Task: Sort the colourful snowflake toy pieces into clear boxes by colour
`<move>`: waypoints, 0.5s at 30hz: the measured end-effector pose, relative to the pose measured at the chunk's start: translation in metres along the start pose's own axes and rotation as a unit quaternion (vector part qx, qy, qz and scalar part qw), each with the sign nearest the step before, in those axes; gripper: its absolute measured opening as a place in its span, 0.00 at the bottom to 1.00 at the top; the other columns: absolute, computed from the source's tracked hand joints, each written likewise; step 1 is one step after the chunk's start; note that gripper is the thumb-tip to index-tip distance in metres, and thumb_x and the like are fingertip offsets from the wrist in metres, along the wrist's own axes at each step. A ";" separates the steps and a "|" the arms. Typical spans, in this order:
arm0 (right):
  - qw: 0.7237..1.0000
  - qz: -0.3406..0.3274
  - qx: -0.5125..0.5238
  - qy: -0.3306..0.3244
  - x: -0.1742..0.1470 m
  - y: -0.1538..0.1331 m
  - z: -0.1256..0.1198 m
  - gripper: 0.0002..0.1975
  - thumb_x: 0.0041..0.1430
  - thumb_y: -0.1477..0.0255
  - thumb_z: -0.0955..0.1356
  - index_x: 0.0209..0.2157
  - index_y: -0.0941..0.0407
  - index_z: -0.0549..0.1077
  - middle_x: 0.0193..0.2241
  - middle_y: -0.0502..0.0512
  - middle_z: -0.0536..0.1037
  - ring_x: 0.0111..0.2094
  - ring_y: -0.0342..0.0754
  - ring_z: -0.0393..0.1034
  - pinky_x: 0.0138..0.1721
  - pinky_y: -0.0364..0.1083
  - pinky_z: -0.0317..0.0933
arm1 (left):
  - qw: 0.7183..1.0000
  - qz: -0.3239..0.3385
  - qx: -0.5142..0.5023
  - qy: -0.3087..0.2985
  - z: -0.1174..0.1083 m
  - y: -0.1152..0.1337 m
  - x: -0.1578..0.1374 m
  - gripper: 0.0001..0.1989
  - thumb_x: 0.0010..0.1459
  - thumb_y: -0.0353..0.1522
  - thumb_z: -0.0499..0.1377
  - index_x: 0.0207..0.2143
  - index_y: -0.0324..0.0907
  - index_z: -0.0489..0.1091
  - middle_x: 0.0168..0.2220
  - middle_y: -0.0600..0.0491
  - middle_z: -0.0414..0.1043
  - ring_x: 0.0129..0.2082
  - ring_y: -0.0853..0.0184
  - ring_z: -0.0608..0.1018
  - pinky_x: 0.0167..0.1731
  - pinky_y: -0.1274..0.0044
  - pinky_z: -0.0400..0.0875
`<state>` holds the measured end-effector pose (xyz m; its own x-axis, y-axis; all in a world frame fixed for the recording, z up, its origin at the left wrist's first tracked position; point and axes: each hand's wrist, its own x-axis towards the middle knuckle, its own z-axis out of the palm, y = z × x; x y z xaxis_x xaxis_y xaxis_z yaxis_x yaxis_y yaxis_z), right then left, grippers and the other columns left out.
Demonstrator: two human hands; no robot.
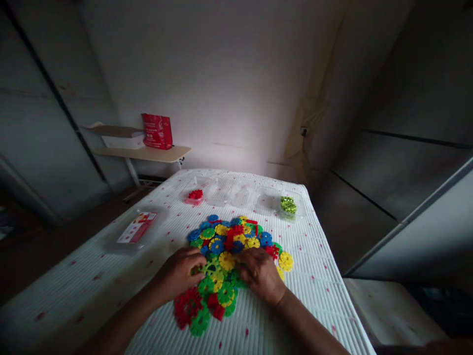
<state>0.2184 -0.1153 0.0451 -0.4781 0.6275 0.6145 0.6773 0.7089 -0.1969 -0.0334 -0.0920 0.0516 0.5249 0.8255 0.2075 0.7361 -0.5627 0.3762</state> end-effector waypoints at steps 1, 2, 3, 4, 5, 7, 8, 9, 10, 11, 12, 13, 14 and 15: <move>1.000 -0.012 0.015 -0.011 0.004 -0.006 0.000 0.11 0.61 0.70 0.61 0.43 0.56 0.69 0.36 0.57 0.77 0.38 0.48 0.71 0.37 0.47 0.67 | 1.000 -0.001 -0.005 0.002 -0.002 0.001 0.002 0.04 0.46 0.28 0.59 0.27 0.44 0.71 0.29 0.54 0.70 0.32 0.66 0.72 0.32 0.77 0.63; 0.999 -0.022 0.023 -0.023 0.007 -0.012 -0.001 0.12 0.61 0.70 0.61 0.45 0.56 0.68 0.39 0.59 0.76 0.40 0.48 0.71 0.39 0.47 0.67 | 1.000 -0.001 -0.008 0.007 -0.004 0.002 0.005 0.04 0.46 0.28 0.59 0.27 0.44 0.71 0.30 0.54 0.71 0.32 0.66 0.72 0.33 0.77 0.63; 0.999 -0.030 0.020 -0.031 0.010 -0.017 -0.001 0.13 0.61 0.71 0.61 0.47 0.56 0.67 0.41 0.60 0.75 0.41 0.49 0.70 0.40 0.47 0.67 | 1.000 0.000 -0.007 0.012 -0.006 0.002 0.008 0.04 0.46 0.28 0.59 0.28 0.44 0.71 0.30 0.54 0.71 0.32 0.66 0.72 0.33 0.77 0.63; 0.999 -0.038 0.011 -0.036 0.013 -0.021 -0.002 0.13 0.61 0.72 0.61 0.48 0.56 0.66 0.42 0.60 0.75 0.42 0.49 0.70 0.40 0.48 0.67 | 1.000 0.000 -0.007 0.018 -0.008 0.003 0.011 0.04 0.46 0.28 0.59 0.28 0.44 0.71 0.30 0.54 0.71 0.33 0.66 0.72 0.33 0.76 0.63; 0.998 -0.046 -0.002 -0.038 0.015 -0.024 -0.003 0.14 0.61 0.73 0.61 0.48 0.56 0.66 0.43 0.61 0.74 0.41 0.49 0.70 0.39 0.48 0.67 | 1.000 -0.001 -0.008 0.021 -0.009 0.004 0.014 0.04 0.46 0.28 0.59 0.27 0.44 0.71 0.30 0.54 0.71 0.32 0.66 0.72 0.34 0.76 0.63; 0.997 -0.059 -0.025 -0.041 0.016 -0.027 -0.005 0.13 0.60 0.75 0.61 0.48 0.56 0.66 0.41 0.61 0.75 0.38 0.49 0.71 0.38 0.48 0.67 | 0.999 -0.011 -0.025 0.023 -0.011 0.006 0.020 0.04 0.46 0.28 0.59 0.27 0.44 0.71 0.29 0.55 0.72 0.32 0.66 0.73 0.33 0.76 0.64; 0.997 -0.063 -0.031 -0.042 0.016 -0.028 -0.005 0.13 0.60 0.76 0.61 0.47 0.56 0.67 0.39 0.61 0.76 0.37 0.49 0.71 0.37 0.48 0.67 | 0.999 -0.016 -0.041 0.023 -0.011 0.007 0.023 0.04 0.45 0.28 0.59 0.27 0.44 0.71 0.30 0.55 0.72 0.32 0.66 0.73 0.33 0.76 0.64; 0.997 -0.065 -0.036 -0.039 0.015 -0.027 -0.005 0.12 0.60 0.76 0.61 0.46 0.57 0.67 0.38 0.60 0.76 0.36 0.48 0.71 0.36 0.47 0.67 | 0.998 -0.017 -0.058 0.023 -0.011 0.009 0.025 0.04 0.45 0.28 0.59 0.26 0.44 0.71 0.30 0.55 0.72 0.32 0.67 0.73 0.33 0.77 0.65; 0.997 -0.064 -0.042 -0.031 0.014 -0.027 -0.004 0.11 0.60 0.77 0.61 0.45 0.57 0.67 0.36 0.60 0.76 0.36 0.48 0.71 0.35 0.47 0.67 | 0.997 -0.015 -0.075 0.023 -0.010 0.011 0.027 0.04 0.45 0.28 0.59 0.26 0.44 0.71 0.30 0.55 0.73 0.32 0.67 0.73 0.33 0.77 0.66; 0.997 -0.063 -0.050 -0.019 0.012 -0.026 -0.003 0.10 0.61 0.77 0.61 0.44 0.58 0.68 0.35 0.59 0.76 0.34 0.48 0.71 0.34 0.46 0.67 | 0.996 -0.010 -0.089 0.023 -0.009 0.013 0.029 0.04 0.45 0.27 0.59 0.26 0.43 0.71 0.30 0.54 0.73 0.32 0.67 0.73 0.33 0.77 0.66; 0.996 -0.063 -0.060 -0.005 0.011 -0.026 -0.003 0.09 0.61 0.77 0.61 0.43 0.58 0.68 0.33 0.58 0.76 0.33 0.47 0.71 0.32 0.45 0.67 | 0.995 -0.003 -0.100 0.022 -0.008 0.016 0.031 0.04 0.45 0.28 0.59 0.26 0.43 0.71 0.30 0.54 0.73 0.32 0.67 0.74 0.33 0.77 0.66; 0.996 -0.064 -0.069 0.007 0.010 -0.025 -0.003 0.09 0.61 0.78 0.61 0.41 0.58 0.68 0.32 0.57 0.76 0.31 0.47 0.70 0.30 0.45 0.67 | 0.994 0.005 -0.109 0.021 -0.007 0.018 0.033 0.03 0.46 0.28 0.58 0.26 0.43 0.71 0.29 0.54 0.73 0.32 0.67 0.74 0.33 0.77 0.66; 0.995 -0.062 -0.076 0.014 0.009 -0.024 -0.003 0.08 0.61 0.78 0.61 0.41 0.57 0.68 0.31 0.56 0.76 0.30 0.47 0.70 0.29 0.45 0.67 | 0.993 0.012 -0.115 0.019 -0.006 0.020 0.035 0.03 0.47 0.29 0.58 0.26 0.43 0.71 0.29 0.54 0.73 0.31 0.67 0.74 0.33 0.77 0.66; 0.995 -0.059 -0.080 0.017 0.009 -0.022 -0.005 0.08 0.61 0.78 0.61 0.40 0.56 0.68 0.30 0.55 0.76 0.29 0.46 0.70 0.29 0.45 0.66 | 0.992 0.017 -0.121 0.018 -0.006 0.022 0.038 0.02 0.48 0.30 0.58 0.26 0.43 0.71 0.28 0.54 0.73 0.31 0.68 0.74 0.32 0.77 0.66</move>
<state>0.2025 -0.1267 0.0588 -0.5424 0.5291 0.6526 0.6989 0.7152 0.0010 0.0000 -0.0728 0.0727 0.5286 0.8098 0.2544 0.5923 -0.5666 0.5728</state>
